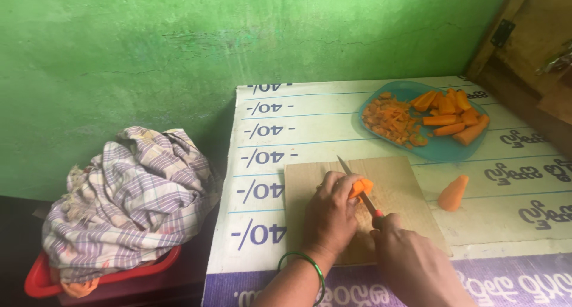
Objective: The person chops a carrot into smaller pieces using a knife on a wooden board.
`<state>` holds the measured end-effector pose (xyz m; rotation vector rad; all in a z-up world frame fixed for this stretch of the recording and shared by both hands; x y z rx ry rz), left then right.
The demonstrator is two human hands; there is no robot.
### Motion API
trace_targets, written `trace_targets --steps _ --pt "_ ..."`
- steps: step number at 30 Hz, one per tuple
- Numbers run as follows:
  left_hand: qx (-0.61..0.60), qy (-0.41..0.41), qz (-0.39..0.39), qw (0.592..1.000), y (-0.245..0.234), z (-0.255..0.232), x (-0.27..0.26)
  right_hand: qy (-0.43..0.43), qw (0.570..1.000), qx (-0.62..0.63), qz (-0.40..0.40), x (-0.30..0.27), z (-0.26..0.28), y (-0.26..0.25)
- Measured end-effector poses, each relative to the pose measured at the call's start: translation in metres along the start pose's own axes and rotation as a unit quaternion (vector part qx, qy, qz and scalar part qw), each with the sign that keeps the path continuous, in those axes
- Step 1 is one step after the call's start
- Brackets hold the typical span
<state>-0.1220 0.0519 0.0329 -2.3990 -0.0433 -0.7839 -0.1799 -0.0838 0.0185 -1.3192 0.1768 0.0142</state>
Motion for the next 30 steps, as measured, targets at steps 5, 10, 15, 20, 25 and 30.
trace_targets --steps 5,10,15,20,25,30 --pt "0.007 0.005 -0.030 1.000 0.000 0.003 0.002 -0.005 0.994 0.068 -0.085 -0.002 0.004 -0.005" --pt "0.006 0.013 -0.039 0.999 0.002 0.006 0.000 0.015 0.996 0.038 -0.075 -0.001 0.002 0.010" --pt "0.029 0.045 -0.045 0.998 0.004 -0.002 -0.003 0.014 0.996 0.012 -0.084 -0.005 0.000 0.011" --pt "0.030 0.028 -0.029 0.999 0.005 -0.001 -0.003 0.036 0.998 0.001 -0.055 -0.008 0.003 0.006" --pt "0.012 0.013 -0.033 0.999 0.007 0.004 -0.001 0.041 0.998 -0.021 -0.038 -0.009 0.004 0.005" --pt "0.020 -0.027 -0.025 0.999 0.018 0.017 -0.002 0.024 0.998 -0.022 -0.055 -0.011 0.000 0.008"
Point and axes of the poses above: each hand's wrist, its own x-axis towards the middle knuckle, its own y-axis out of the palm, z = x × y, the point moved 5 cm from there along x, towards the middle knuckle
